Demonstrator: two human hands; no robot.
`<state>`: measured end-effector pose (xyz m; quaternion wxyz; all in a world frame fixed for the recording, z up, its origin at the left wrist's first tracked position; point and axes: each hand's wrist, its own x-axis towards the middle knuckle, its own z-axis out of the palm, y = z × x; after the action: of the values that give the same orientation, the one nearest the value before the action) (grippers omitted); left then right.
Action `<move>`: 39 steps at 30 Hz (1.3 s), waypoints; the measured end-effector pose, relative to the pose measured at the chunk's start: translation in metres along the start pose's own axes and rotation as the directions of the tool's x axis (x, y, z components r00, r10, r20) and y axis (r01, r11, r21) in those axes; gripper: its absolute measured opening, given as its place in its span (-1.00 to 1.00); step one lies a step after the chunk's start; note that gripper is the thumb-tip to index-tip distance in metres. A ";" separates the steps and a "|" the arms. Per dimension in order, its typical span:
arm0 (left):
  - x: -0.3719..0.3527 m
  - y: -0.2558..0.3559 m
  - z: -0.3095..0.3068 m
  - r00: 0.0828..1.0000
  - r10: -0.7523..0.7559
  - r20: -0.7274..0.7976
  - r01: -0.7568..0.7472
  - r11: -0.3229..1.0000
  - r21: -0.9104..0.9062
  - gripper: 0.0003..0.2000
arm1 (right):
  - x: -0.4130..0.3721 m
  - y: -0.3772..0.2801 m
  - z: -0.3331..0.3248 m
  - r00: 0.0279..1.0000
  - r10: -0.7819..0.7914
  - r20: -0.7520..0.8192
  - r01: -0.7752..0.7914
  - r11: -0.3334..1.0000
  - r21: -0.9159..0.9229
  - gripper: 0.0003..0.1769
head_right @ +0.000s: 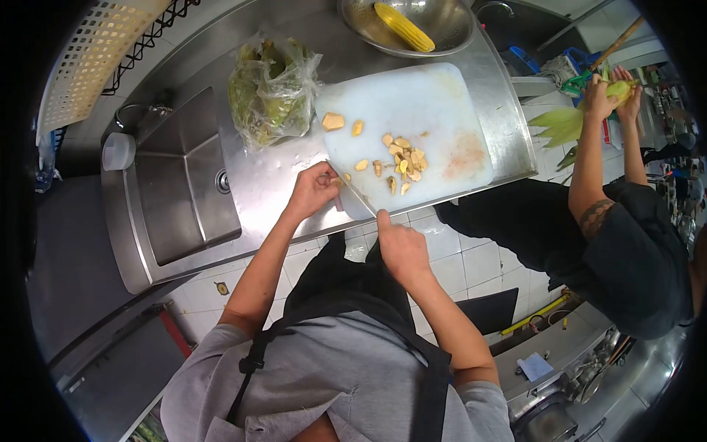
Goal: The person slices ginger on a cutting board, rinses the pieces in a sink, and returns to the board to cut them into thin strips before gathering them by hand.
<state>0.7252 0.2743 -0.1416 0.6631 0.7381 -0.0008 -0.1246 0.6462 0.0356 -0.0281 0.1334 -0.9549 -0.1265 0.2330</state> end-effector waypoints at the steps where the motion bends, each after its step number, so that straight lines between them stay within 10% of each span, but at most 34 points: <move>1: 0.000 0.003 0.000 1.000 -0.022 0.011 0.022 1.000 0.012 -0.90 | 0.004 0.001 0.004 1.000 -0.003 -0.014 0.003 1.000 0.017 -0.78; 6: -0.003 0.022 0.010 0.985 -0.162 -0.051 0.154 0.978 -0.142 -0.87 | 0.033 0.010 0.014 1.000 0.010 0.009 -0.011 0.996 0.083 -0.74; 15: 0.012 0.021 0.024 0.963 -0.136 -0.231 0.204 0.931 0.302 -0.79 | -0.014 -0.008 -0.011 0.996 0.066 0.067 -0.068 0.997 0.024 -0.73; 33: -0.003 0.030 0.015 0.938 -0.347 0.017 0.346 0.928 -0.136 -0.77 | 0.032 0.018 0.022 1.000 0.010 -0.028 -0.002 0.966 0.258 -0.80; 39: -0.009 0.026 0.030 0.984 -0.176 0.027 0.172 0.979 0.109 -0.81 | -0.001 0.002 -0.003 0.994 0.101 0.047 -0.107 0.979 0.171 -0.71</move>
<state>0.7153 0.2434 -0.1168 0.6092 0.7673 0.0452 -0.1953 0.6467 0.0324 -0.0260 0.2011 -0.9404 -0.0582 0.2680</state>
